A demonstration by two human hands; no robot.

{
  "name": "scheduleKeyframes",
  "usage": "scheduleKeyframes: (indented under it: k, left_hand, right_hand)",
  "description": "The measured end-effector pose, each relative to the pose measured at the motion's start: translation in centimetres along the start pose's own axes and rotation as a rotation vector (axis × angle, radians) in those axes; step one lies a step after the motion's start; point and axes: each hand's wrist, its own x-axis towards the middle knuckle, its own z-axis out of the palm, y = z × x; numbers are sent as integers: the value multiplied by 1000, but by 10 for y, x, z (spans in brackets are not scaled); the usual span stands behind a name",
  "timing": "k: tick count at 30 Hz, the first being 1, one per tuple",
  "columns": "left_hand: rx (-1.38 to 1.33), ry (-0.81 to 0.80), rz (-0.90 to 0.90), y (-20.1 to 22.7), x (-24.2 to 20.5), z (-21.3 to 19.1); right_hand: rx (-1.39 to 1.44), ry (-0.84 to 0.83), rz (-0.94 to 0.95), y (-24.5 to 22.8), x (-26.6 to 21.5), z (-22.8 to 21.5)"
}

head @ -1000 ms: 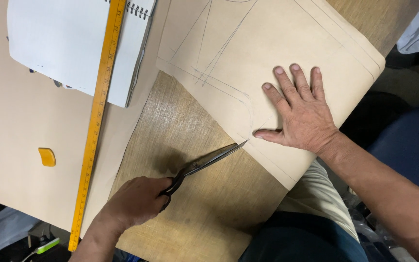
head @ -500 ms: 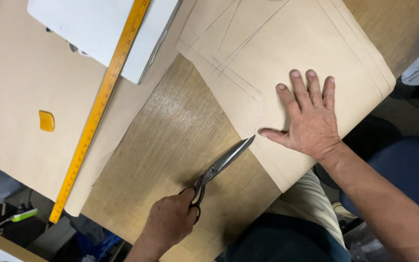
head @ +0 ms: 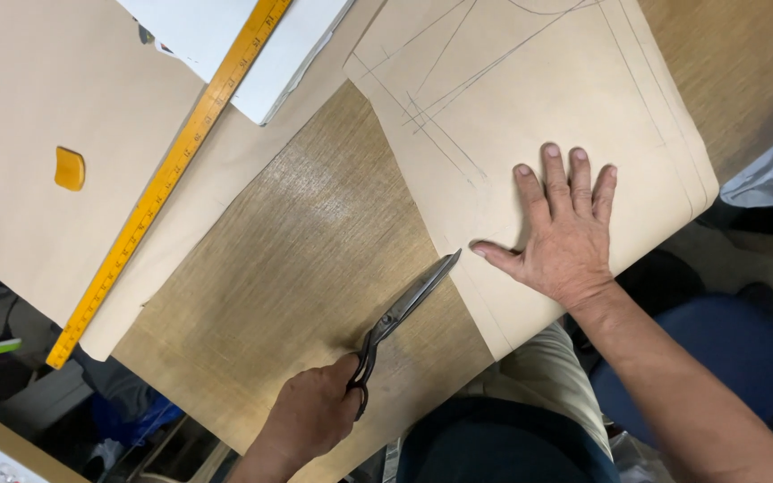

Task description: The person uses large shears to cut a beige paper pattern along pre-drawn lines on a wooden table. They rotate the paper and adjust their position to follow the curved and straight lines of the pattern.

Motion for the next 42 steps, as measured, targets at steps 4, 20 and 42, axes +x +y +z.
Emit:
scheduleKeyframes:
  k: [4,20,42]
  left_hand:
    - [-50,-29,-37,12,-6,-5]
    - [-172,-83,-66,38,-15,0]
    - [-252,-24,-91,61,-15,17]
  right_hand:
    - [-1,15,-2,1,-1,0]
    - [-121,47,-45,6,-5,7]
    - [-9,122,-178,15,16,-26]
